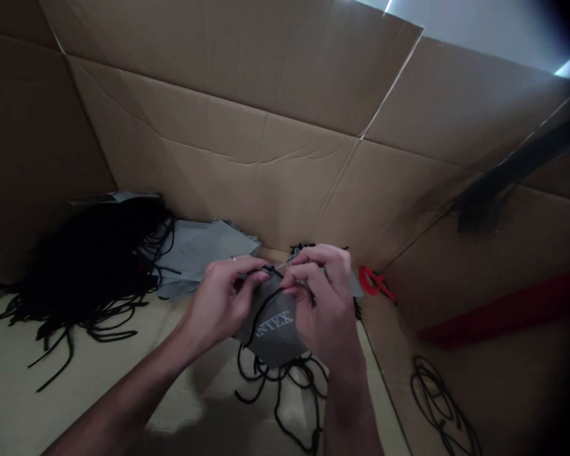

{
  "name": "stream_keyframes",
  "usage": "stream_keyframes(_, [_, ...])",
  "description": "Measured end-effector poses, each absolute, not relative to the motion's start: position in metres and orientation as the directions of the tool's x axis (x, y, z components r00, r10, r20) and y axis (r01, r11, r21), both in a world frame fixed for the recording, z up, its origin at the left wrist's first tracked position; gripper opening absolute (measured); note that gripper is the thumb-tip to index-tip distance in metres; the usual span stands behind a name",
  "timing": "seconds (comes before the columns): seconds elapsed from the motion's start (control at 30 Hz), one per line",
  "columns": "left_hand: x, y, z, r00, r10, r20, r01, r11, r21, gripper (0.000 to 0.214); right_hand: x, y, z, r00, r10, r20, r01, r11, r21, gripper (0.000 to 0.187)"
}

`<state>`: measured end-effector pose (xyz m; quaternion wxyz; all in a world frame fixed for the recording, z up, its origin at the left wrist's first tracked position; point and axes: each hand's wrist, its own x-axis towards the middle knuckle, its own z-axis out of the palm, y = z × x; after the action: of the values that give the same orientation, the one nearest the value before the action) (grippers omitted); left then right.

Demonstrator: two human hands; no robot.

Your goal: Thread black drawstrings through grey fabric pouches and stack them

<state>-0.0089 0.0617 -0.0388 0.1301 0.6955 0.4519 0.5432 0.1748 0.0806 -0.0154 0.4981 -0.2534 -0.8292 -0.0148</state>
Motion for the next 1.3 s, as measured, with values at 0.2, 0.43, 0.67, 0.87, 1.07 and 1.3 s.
stream_keyframes(0.2, [-0.013,0.072,-0.050,-0.091,0.744,0.662,0.597,-0.491,0.634,0.022,0.192,0.078,-0.008,-0.462,0.480,0.746,0.245,0.877,-0.413,0.024])
stream_keyframes(0.43, [-0.014,0.067,-0.037,-0.020,0.889,0.457,0.297,-0.431,0.852,0.026,0.182,0.092,-0.023,-0.640,0.428,0.638,0.380,0.898,-0.221,0.052])
stream_keyframes(0.67, [-0.021,0.071,-0.040,-0.002,0.923,0.384,0.329,-0.362,0.872,0.029,0.181,0.089,-0.017,-0.466,0.430,0.773,0.223,0.903,-0.368,0.022])
stream_keyframes(0.87, [-0.028,0.091,-0.060,-0.228,0.734,0.640,0.656,-0.370,0.658,0.023,0.196,0.077,-0.003,-0.121,0.608,0.784,-0.181,0.763,-0.620,0.041])
stream_keyframes(1.07, [-0.017,0.085,-0.058,-0.162,0.629,0.761,0.695,-0.474,0.540,0.022,0.202,0.083,-0.009,-0.085,0.683,0.725,0.292,0.713,-0.637,0.031])
stream_keyframes(1.3, [0.000,0.064,-0.048,-0.093,0.543,0.835,0.643,-0.607,0.467,0.019,0.188,0.083,-0.011,-0.307,0.627,0.716,0.463,0.756,-0.463,0.026])
